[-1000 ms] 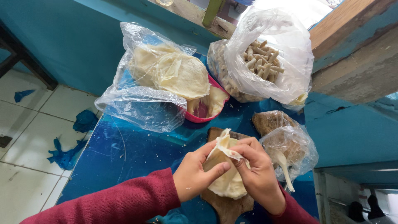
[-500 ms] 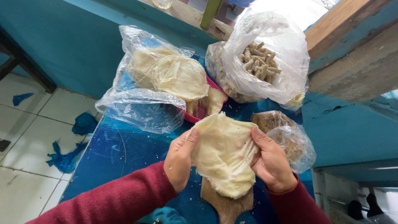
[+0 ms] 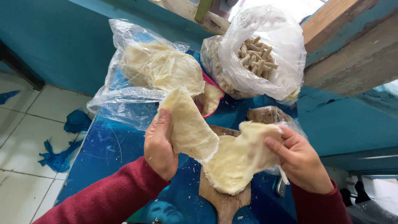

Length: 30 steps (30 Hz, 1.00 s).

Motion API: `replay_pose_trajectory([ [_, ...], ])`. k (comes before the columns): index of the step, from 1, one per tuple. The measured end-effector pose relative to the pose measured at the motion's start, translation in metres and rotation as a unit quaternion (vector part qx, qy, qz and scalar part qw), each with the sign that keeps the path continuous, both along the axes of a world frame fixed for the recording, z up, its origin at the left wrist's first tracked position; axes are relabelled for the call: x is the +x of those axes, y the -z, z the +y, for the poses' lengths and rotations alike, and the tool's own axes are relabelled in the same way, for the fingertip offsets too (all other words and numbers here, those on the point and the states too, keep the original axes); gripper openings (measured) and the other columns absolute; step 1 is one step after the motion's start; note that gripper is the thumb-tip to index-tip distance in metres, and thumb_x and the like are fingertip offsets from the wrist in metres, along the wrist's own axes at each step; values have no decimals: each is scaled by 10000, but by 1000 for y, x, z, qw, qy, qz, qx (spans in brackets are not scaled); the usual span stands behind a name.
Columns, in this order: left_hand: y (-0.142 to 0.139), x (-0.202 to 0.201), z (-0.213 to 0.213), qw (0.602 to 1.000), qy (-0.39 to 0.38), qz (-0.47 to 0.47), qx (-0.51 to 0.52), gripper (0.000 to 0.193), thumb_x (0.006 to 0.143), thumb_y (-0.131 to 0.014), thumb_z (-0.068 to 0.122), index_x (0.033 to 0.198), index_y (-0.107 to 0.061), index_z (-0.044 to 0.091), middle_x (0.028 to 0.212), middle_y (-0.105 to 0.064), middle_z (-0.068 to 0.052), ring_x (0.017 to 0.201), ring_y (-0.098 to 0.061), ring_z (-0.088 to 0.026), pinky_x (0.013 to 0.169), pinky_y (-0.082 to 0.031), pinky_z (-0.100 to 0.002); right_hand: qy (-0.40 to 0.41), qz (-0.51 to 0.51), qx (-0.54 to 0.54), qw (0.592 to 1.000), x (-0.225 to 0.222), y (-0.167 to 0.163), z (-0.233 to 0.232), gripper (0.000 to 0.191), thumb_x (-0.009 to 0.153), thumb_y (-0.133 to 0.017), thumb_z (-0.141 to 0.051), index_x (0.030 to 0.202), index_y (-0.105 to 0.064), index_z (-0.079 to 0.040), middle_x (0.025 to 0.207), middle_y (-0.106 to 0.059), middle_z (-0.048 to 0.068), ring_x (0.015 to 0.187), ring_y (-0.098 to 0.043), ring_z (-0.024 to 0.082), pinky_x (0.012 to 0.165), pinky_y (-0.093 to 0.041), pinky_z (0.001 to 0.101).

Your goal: The person stretches and flattens balls of dough by hand into thin round discs over a small wooden board, then stacks the finished discs with others on the table. They repeatedly pull, turn, and thin each dough piece, taking new pieces from a pink bowl and a plastic bag.

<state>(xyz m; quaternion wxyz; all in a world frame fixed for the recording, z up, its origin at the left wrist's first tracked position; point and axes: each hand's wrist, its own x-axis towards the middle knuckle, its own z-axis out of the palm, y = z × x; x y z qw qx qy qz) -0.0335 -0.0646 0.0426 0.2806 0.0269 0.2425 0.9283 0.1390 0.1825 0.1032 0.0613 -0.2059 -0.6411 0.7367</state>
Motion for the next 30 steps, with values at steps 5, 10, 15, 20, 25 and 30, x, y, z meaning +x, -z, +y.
replay_pose_trajectory([
  [5,0,0,0,1000,-16,1,-9,440,1077,-433,275,1404,-551,5,1285,-667,-116,1111,-672,-222,968,-546,-372,-128,-65,-67,987,-6,18,-6,331,1003,-633,-82,1297,-598,66,1142,-732,150,999,-712,201,863,-569,357],
  [10,5,0,3,1000,8,-3,-22,413,1083,-441,271,1373,-570,7,1225,-687,-107,1044,-685,-208,918,-560,-365,-172,-148,42,973,-31,52,-11,406,989,-584,-130,1366,-599,20,1209,-741,69,1043,-687,109,912,-549,288],
  [15,9,0,4,1000,14,-6,-26,400,1078,-441,266,1355,-579,13,1210,-692,-94,1038,-689,-197,914,-563,-358,-200,-121,54,971,-26,55,-4,463,989,-572,-125,1435,-553,-2,1261,-723,66,1092,-676,106,947,-538,282],
  [20,9,-1,5,999,7,-12,-42,394,1072,-449,260,1350,-581,13,1209,-695,-85,1040,-689,-191,913,-563,-354,-187,-131,56,972,-25,57,0,461,994,-569,-138,1434,-555,0,1255,-723,68,1090,-682,113,934,-547,283],
  [25,10,1,3,999,29,-5,-43,398,1069,-444,278,1346,-583,28,1191,-697,-88,1017,-693,-196,891,-572,-362,-181,-135,63,972,-21,64,2,473,983,-593,-155,1431,-556,-11,1209,-736,72,1031,-686,100,885,-560,280],
  [30,14,1,5,998,43,2,-48,407,1075,-456,285,1351,-587,17,1193,-697,-92,1013,-695,-188,887,-575,-352,-155,-140,260,943,-20,69,0,484,910,-697,-177,1374,-620,-64,1122,-768,55,960,-674,80,834,-557,266],
])
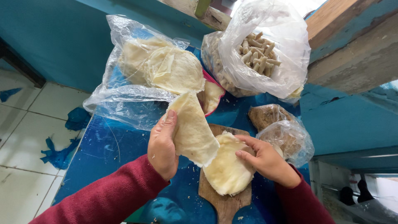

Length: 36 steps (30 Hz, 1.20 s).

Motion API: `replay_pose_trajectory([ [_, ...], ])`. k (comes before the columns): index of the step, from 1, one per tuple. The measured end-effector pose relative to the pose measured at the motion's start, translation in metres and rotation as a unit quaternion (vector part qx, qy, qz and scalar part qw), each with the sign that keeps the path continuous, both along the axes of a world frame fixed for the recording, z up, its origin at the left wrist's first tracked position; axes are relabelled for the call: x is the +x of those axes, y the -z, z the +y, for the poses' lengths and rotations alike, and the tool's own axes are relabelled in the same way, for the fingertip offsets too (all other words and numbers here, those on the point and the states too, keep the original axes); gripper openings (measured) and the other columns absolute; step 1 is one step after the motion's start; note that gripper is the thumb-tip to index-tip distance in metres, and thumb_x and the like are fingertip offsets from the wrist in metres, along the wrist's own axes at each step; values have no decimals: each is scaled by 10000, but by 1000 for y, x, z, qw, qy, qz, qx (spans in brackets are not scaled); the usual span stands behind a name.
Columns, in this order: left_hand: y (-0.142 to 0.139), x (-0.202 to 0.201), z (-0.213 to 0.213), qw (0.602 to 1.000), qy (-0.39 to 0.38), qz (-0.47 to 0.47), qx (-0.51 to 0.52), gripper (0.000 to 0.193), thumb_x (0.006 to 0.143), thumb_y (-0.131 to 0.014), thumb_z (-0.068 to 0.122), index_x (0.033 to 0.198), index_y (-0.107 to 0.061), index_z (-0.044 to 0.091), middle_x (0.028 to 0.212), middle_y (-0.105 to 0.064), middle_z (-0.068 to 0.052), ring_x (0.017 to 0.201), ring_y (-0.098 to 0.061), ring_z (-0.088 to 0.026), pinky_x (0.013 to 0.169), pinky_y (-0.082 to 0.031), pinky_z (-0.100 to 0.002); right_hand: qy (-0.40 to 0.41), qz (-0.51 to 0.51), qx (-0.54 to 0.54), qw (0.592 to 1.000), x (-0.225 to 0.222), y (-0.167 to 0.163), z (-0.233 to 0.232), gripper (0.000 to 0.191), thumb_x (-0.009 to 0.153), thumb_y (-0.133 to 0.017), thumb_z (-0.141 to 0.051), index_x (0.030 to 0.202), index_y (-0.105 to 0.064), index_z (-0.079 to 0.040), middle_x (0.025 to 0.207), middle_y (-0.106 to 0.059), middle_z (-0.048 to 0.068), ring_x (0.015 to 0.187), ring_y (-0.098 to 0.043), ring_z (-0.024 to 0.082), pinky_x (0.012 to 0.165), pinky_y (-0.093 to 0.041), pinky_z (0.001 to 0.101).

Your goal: The person stretches and flattens balls of dough by hand into thin round discs over a small wooden board, then stacks the finished discs with others on the table. They repeatedly pull, turn, and thin each dough piece, taking new pieces from a pink bowl and a plastic bag.

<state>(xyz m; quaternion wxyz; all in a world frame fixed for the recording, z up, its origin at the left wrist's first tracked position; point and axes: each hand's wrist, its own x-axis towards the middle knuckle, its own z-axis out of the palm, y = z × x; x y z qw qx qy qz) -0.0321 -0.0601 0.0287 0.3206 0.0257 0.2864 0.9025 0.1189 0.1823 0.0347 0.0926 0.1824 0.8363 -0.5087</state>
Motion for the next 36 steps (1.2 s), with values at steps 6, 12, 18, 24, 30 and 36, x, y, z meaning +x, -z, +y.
replay_pose_trajectory([
  [6,2,7,3,998,60,-6,6,442,1064,-462,305,1382,-578,22,1223,-693,-108,1043,-694,-209,908,-572,-364,25,-20,245,969,0,-14,-18,462,844,-764,-227,1296,-690,-169,836,-757,132,676,-694,185,679,-571,320],
  [12,3,15,6,979,184,-82,15,515,1038,-416,378,1418,-533,51,1287,-690,-110,1132,-690,-236,982,-541,-393,56,134,415,898,1,-51,-52,449,800,-794,-218,1220,-687,-101,929,-689,119,645,-647,244,612,-526,386],
  [18,9,27,9,965,243,-87,36,510,1048,-394,380,1436,-507,69,1352,-661,-97,1218,-648,-230,1080,-476,-408,-68,343,352,868,5,-68,-97,259,794,-839,-152,1003,-701,-83,965,-704,66,891,-679,263,774,-541,351],
  [24,10,29,7,963,252,-60,72,521,1063,-369,407,1447,-493,78,1368,-641,-96,1234,-626,-224,1089,-454,-407,-64,322,307,893,-5,-55,-109,187,820,-778,-59,994,-710,-58,990,-718,80,935,-694,251,804,-556,329],
  [30,15,29,10,963,255,-20,90,544,1061,-357,387,1505,-416,80,1427,-593,-97,1298,-585,-227,1126,-435,-394,19,202,94,975,4,-40,-79,165,877,-716,-29,1042,-720,-27,953,-756,60,860,-699,145,783,-561,274],
  [36,29,34,14,960,238,68,127,605,988,-441,167,1573,-325,67,1462,-540,-95,1356,-531,-222,1154,-419,-401,-12,203,61,977,0,-38,-79,236,875,-727,-43,1105,-674,-33,994,-703,79,899,-664,154,819,-547,273],
])
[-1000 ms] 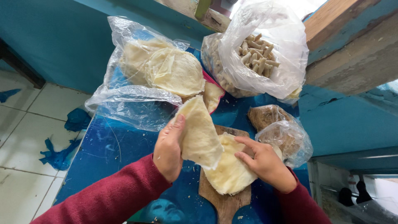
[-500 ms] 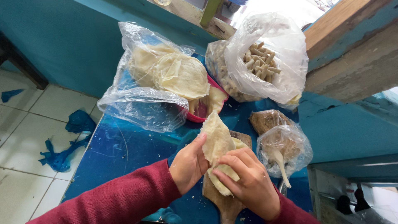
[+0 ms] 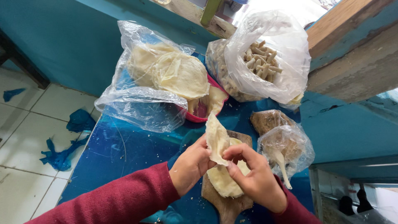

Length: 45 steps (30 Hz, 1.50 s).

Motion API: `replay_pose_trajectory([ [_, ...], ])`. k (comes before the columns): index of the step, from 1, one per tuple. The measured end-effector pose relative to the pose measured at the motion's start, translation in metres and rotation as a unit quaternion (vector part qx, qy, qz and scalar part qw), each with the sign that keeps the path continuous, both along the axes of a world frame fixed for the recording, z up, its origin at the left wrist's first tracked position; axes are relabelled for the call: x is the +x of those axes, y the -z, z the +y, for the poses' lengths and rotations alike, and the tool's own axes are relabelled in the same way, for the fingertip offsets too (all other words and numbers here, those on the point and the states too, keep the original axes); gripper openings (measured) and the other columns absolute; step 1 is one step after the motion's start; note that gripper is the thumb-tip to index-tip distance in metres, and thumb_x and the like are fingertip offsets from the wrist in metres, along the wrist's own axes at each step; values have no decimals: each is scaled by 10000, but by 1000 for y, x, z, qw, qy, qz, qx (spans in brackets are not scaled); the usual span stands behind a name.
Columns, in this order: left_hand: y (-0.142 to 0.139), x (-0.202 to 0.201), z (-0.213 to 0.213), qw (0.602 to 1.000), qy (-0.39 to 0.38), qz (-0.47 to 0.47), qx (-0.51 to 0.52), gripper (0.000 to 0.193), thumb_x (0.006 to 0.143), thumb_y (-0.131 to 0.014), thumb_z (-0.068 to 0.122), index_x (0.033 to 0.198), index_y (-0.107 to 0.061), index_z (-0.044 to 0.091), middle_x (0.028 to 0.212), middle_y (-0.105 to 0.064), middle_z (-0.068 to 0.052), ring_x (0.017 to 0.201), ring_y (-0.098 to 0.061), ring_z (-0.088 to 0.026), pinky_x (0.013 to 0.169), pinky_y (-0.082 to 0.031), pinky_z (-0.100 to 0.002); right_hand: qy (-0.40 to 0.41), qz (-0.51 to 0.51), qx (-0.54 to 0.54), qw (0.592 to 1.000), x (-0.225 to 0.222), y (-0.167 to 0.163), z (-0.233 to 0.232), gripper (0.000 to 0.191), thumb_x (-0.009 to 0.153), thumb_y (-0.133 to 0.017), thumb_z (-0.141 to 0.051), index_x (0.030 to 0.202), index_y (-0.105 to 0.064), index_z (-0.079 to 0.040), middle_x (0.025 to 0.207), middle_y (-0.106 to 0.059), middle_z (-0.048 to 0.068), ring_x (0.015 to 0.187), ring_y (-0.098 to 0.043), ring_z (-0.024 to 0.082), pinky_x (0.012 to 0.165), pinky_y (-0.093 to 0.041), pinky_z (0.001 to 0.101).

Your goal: The person stretches and flattens balls of dough by hand into thin round discs over a small wooden board, then stacks the finished discs with others on the table. They repeatedly pull, turn, and thin each dough piece, taking new pieces from a pink bowl and a plastic bag.

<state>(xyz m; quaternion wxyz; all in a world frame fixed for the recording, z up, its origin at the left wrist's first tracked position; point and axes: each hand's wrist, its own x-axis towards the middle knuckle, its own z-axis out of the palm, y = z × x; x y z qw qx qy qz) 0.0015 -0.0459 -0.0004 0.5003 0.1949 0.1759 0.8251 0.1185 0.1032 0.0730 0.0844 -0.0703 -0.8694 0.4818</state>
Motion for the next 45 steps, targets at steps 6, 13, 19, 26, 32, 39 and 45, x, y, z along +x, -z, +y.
replay_pose_trajectory([
  [6,-2,8,-2,997,-22,76,-22,613,1080,-472,177,1637,-242,71,1443,-532,-78,1317,-524,-170,1112,-433,-351,8,204,274,940,-2,-1,-20,307,829,-779,-147,1098,-660,-58,1058,-665,113,995,-653,220,858,-526,281],
  [13,-17,10,-16,942,-108,286,-142,600,1051,-580,187,1598,-370,55,1376,-668,-101,1266,-617,-155,1079,-491,-300,79,3,-189,979,2,18,7,140,987,-661,-82,1096,-677,5,975,-725,64,900,-664,124,782,-533,267],
  [19,-13,0,-9,830,-308,392,-249,527,978,-690,248,1421,-524,14,1310,-640,-136,1166,-625,-208,924,-529,-320,23,46,-462,885,11,12,24,156,1067,-519,-98,1184,-564,-5,1121,-678,100,1055,-648,164,918,-512,310],
  [26,5,-9,1,980,152,1,-131,536,1026,-568,407,1443,-556,70,1122,-710,-77,993,-696,-147,879,-558,-309,-9,68,-560,825,13,-5,39,156,1115,-502,-145,1202,-553,-26,1124,-681,118,1027,-679,201,858,-544,337],
  [32,9,-6,0,980,142,-14,-136,396,1023,-563,278,1357,-610,71,1240,-715,-17,1126,-687,-117,1001,-552,-310,133,81,-284,946,-6,-3,49,132,1080,-599,-115,1141,-652,-11,1028,-691,60,926,-634,114,836,-514,277],
  [39,10,-4,1,989,91,-37,-112,335,1052,-546,296,1274,-629,60,1180,-719,-61,1060,-711,-169,953,-567,-346,114,213,263,934,-6,-20,13,307,861,-803,-129,1118,-656,-49,1124,-649,93,1010,-633,216,871,-537,317],
  [45,9,-1,-2,990,53,-13,-128,317,1035,-554,254,1262,-644,50,1193,-713,-59,1073,-693,-155,972,-574,-320,28,154,280,947,5,-29,-15,275,735,-865,-124,952,-701,-84,953,-697,56,933,-652,258,800,-529,352],
])
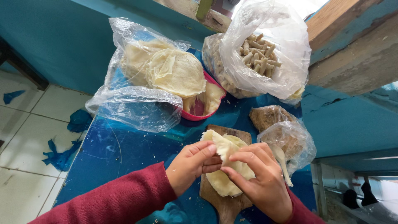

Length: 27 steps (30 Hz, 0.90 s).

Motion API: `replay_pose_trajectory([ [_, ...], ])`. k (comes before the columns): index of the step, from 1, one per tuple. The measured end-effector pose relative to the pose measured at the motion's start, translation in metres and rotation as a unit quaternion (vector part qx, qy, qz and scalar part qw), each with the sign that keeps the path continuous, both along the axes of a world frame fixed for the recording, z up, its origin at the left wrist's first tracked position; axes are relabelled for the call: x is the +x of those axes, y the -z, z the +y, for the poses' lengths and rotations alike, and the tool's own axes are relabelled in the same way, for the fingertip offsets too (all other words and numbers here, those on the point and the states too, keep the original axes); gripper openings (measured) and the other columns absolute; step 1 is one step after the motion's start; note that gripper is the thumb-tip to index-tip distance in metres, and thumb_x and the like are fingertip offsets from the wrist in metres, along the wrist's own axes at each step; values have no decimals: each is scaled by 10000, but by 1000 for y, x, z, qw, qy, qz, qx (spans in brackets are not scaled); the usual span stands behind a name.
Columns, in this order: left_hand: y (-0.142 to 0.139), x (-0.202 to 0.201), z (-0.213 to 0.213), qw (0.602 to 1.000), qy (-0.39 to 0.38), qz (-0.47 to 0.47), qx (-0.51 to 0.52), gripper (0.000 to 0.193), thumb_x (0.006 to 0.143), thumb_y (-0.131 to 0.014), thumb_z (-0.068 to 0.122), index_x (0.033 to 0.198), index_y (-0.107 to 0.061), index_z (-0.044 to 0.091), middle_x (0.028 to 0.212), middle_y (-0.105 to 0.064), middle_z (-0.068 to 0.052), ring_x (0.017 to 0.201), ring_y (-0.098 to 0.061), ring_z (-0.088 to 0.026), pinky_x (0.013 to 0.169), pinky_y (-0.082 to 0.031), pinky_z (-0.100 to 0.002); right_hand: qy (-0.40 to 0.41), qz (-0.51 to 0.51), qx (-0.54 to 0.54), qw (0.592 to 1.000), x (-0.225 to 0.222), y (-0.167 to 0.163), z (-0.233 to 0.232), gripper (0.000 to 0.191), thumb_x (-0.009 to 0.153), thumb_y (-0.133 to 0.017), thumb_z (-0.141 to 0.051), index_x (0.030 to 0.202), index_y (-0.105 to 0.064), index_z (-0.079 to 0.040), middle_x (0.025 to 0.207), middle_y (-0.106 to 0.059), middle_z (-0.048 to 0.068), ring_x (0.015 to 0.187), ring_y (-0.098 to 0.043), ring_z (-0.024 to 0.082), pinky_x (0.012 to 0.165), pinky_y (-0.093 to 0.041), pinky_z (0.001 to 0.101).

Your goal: The person stretches and flattens balls of dough by hand into thin round discs over a small wooden board, then stacks the finished discs with others on the table. They repeatedly pull, turn, and thin each dough piece, taking new pieces from a pink bowl and a plastic bag.

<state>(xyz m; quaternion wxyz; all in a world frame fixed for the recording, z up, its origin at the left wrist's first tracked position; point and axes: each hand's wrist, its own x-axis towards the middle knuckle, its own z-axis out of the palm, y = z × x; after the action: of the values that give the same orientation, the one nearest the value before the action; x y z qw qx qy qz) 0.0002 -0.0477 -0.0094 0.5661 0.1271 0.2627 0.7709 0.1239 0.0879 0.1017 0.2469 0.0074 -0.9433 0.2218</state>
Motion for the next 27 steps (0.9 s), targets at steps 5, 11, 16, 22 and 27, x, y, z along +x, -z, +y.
replay_pose_trajectory([
  [5,-1,6,-3,995,-14,99,-14,331,976,-615,190,1286,-645,78,1220,-691,4,1102,-658,-75,986,-553,-272,25,4,-8,1000,-2,2,-3,217,768,-817,-54,954,-708,-77,952,-724,56,927,-686,252,804,-544,347],
  [11,9,8,2,988,-60,141,10,166,990,-685,136,1074,-632,3,1065,-728,-58,1009,-691,-128,930,-576,-306,26,-9,-47,999,-4,6,-4,225,762,-825,-75,947,-697,-64,925,-720,68,899,-700,253,771,-557,336],
  [16,9,10,-2,976,-71,205,-20,143,959,-702,96,1044,-623,12,1039,-727,-48,970,-686,-95,872,-579,-275,20,-12,-52,998,-1,9,-4,215,779,-777,-54,975,-689,-48,957,-708,106,913,-698,275,789,-556,345],
  [22,-10,10,-2,966,-106,233,-43,134,981,-684,79,1067,-620,-3,1025,-724,-38,951,-668,-81,837,-567,-257,31,-40,-111,993,4,24,7,173,821,-751,-44,985,-694,-45,924,-713,85,830,-684,195,742,-553,300],
  [27,-51,35,-23,946,-164,274,-49,242,995,-612,142,1218,-618,49,1140,-677,-27,1017,-637,-88,883,-540,-252,49,-64,-512,855,6,33,36,133,990,-612,-54,1101,-642,11,963,-685,77,876,-631,119,770,-507,276],
])
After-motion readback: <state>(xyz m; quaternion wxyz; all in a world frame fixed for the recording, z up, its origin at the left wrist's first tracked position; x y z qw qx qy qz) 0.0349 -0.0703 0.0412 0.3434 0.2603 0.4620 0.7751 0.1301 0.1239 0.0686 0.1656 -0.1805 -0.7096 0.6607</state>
